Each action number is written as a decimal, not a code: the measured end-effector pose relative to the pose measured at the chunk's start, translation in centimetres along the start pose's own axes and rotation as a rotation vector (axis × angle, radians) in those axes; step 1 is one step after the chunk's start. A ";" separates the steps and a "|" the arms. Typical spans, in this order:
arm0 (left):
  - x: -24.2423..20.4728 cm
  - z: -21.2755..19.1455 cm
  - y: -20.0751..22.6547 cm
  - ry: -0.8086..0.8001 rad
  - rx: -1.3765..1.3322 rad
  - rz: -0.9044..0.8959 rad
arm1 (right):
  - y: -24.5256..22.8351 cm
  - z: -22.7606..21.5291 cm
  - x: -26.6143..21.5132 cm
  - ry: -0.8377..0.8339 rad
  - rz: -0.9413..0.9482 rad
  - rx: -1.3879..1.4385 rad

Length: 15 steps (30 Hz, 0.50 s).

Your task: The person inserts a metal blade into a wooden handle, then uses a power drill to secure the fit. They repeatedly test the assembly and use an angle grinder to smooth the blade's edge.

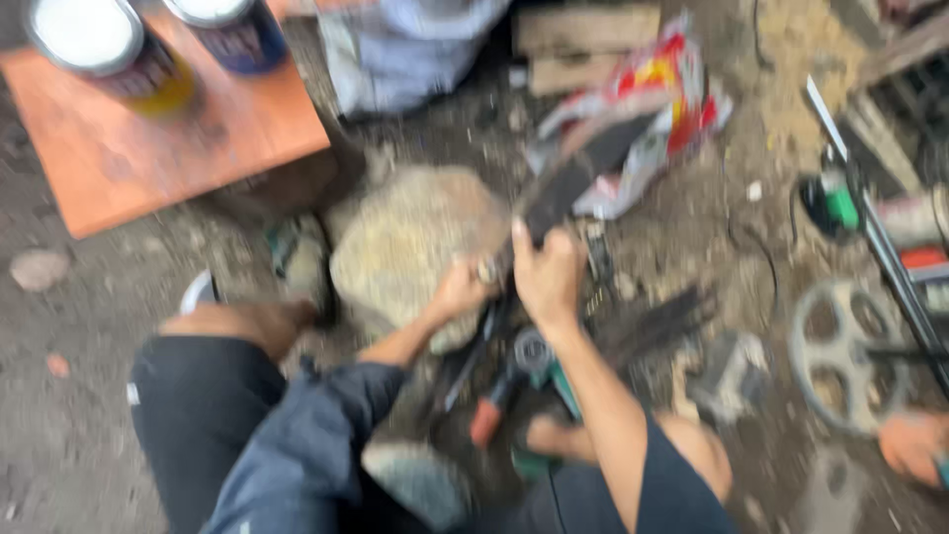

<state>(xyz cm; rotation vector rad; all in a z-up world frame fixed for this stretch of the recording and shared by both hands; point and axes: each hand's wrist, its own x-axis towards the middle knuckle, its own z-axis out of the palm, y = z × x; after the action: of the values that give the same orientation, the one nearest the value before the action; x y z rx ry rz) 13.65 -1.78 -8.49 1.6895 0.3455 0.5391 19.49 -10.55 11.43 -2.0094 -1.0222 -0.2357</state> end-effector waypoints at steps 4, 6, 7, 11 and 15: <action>-0.7 0.6 1.6 -0.032 -0.035 -0.230 | -0.2 -1.1 0.2 0.018 0.039 -0.070; 0.3 0.4 3.5 -0.019 -0.078 -0.150 | -1.1 -2.5 1.1 -0.013 0.079 -0.001; 0.5 0.6 4.2 -0.055 -0.063 -0.167 | -1.3 -3.4 1.0 -0.015 0.141 0.015; 1.2 1.1 3.9 -0.125 -0.050 -0.204 | -1.3 -4.3 0.9 0.016 0.226 0.073; 0.0 1.2 1.6 -0.076 0.122 -0.098 | -0.3 -1.6 0.1 -0.030 0.226 -0.290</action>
<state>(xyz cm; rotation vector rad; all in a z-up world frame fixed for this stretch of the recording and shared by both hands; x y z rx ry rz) 14.19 -3.08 -7.08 1.7955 0.4104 0.3870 19.61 -11.61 12.68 -2.3768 -0.8055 -0.2428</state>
